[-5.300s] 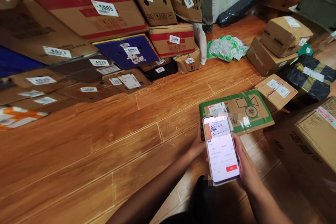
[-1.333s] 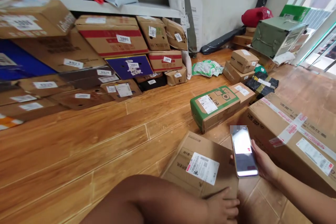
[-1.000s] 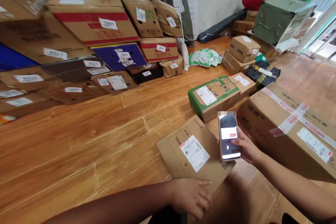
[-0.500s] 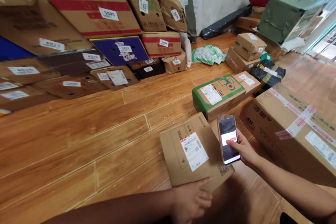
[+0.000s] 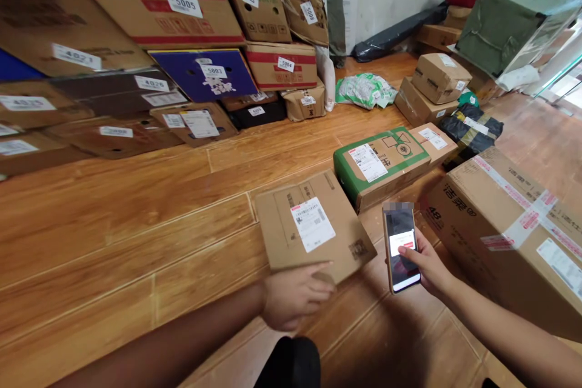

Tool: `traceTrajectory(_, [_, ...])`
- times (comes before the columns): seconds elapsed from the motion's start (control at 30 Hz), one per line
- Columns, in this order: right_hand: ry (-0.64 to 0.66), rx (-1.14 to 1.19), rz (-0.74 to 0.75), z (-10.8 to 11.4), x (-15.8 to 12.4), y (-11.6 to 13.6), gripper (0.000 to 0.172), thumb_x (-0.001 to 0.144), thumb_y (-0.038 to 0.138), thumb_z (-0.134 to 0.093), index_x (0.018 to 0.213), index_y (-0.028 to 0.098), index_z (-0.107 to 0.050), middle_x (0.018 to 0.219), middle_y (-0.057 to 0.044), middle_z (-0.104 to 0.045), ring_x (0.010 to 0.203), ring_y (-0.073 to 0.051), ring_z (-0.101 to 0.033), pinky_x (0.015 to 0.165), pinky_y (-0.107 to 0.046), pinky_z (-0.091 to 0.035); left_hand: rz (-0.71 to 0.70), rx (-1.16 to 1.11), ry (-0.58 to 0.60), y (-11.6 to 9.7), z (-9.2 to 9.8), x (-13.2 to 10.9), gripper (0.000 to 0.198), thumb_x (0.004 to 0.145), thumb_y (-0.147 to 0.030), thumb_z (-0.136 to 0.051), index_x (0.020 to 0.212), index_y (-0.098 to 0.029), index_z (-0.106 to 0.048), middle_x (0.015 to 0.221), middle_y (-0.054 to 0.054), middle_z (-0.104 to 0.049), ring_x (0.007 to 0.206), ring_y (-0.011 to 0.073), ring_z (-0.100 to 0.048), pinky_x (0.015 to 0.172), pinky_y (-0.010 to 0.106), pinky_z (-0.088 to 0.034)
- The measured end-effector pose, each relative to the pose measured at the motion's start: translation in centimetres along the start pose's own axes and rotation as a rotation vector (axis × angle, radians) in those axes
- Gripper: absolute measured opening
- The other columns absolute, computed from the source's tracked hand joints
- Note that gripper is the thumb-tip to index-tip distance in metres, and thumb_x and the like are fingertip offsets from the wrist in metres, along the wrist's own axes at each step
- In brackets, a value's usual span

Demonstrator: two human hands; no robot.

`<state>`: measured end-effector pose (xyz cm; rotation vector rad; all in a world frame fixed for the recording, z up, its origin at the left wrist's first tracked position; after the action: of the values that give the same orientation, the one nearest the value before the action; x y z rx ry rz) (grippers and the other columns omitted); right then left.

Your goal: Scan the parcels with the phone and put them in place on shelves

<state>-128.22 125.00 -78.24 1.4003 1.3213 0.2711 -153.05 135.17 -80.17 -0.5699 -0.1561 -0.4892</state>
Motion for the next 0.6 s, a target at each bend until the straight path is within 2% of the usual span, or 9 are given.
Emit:
traceTrajectory(0.07, [0.066,0.042,-0.051,0.2,-0.2,-0.3,0.062,0.06,0.043,-0.097,0.111,0.025,-0.066,0.09,-0.001,-0.076,0.075,-0.021,-0.071,0.073,-0.035,-0.054,0.079,0.073,-0.017,0.9,1.5,-0.8,0.036,0.081,-0.02,-0.05,0.104,-0.032,-0.075,0.116,0.003,-0.078,0.125,0.019,-0.063,0.13,0.042,-0.021])
traceTrajectory(0.1, [0.107,0.062,-0.083,0.2,-0.4,-0.5,0.064,0.06,0.042,-0.096,0.114,0.025,-0.066,0.096,-0.002,-0.076,0.08,-0.023,-0.073,0.078,-0.038,-0.055,0.164,0.14,-0.042,1.2,2.0,-1.2,0.04,0.085,-0.021,-0.049,0.115,-0.032,-0.073,0.126,0.003,-0.075,0.13,0.0193,-0.06,0.13,0.043,-0.02])
traceTrajectory(0.2, [0.219,0.124,-0.216,0.2,-1.2,-1.6,0.067,0.066,0.042,-0.092,0.126,0.028,-0.065,0.114,-0.006,-0.077,0.1,-0.029,-0.074,0.093,-0.045,-0.053,0.567,0.421,-0.17,1.7,2.5,-2.9,0.055,0.092,-0.032,-0.053,0.147,-0.026,-0.055,0.146,0.01,-0.063,0.141,0.0278,-0.049,0.129,0.056,-0.018])
traceTrajectory(0.27, [0.281,0.178,-0.312,-0.5,-1.8,-2.3,0.068,0.07,0.045,-0.089,0.131,0.03,-0.063,0.126,-0.007,-0.074,0.113,-0.031,-0.071,0.103,-0.047,-0.049,0.8,0.561,-0.246,1.5,1.9,-3.9,0.062,0.093,-0.04,-0.057,0.151,-0.019,-0.05,0.146,0.016,-0.06,0.14,0.0333,-0.047,0.125,0.062,-0.023])
traceTrajectory(0.3, [0.312,0.203,-0.353,-1.2,-1.9,-2.5,0.068,0.071,0.047,-0.088,0.132,0.031,-0.063,0.13,-0.007,-0.073,0.117,-0.031,-0.07,0.106,-0.048,-0.048,0.869,0.597,-0.269,1.4,1.5,-4.2,0.061,0.093,-0.043,-0.059,0.149,-0.017,-0.052,0.145,0.017,-0.061,0.139,0.0342,-0.049,0.124,0.062,-0.026])
traceTrajectory(0.4, [0.371,0.232,-0.415,-4.1,-1.7,-2.7,0.061,0.074,0.057,-0.084,0.125,0.028,-0.068,0.129,-0.008,-0.074,0.115,-0.034,-0.072,0.11,-0.051,-0.046,0.945,0.6,-0.314,1.4,0.3,-4.5,0.051,0.093,-0.046,-0.061,0.138,-0.021,-0.062,0.141,0.016,-0.063,0.134,0.0337,-0.053,0.121,0.062,-0.031])
traceTrajectory(0.53, [0.283,0.102,-0.361,-8.1,0.0,-2.4,0.055,0.076,0.064,-0.081,0.115,0.026,-0.071,0.119,-0.008,-0.078,0.102,-0.034,-0.076,0.105,-0.054,-0.05,0.978,0.486,-0.343,1.9,0.1,-4.9,0.053,0.09,-0.046,-0.064,0.138,-0.024,-0.064,0.142,0.015,-0.062,0.134,0.0343,-0.052,0.12,0.062,-0.032])
traceTrajectory(0.6, [0.243,0.033,-0.31,-9.8,0.8,-2.1,0.059,0.075,0.067,-0.08,0.115,0.026,-0.071,0.119,-0.008,-0.078,0.109,-0.036,-0.073,0.105,-0.055,-0.05,0.983,0.442,-0.346,1.9,0.1,-5.0,0.056,0.088,-0.046,-0.067,0.139,-0.024,-0.063,0.144,0.015,-0.061,0.134,0.035,-0.052,0.12,0.063,-0.032])
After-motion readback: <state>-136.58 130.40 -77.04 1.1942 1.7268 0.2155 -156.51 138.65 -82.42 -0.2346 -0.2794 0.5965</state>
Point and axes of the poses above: each hand's wrist, its own x-axis towards the middle knuckle, its own z-axis out of the back of the hand, y = z × x, the point moved 6 cm from there along x, towards the middle knuckle
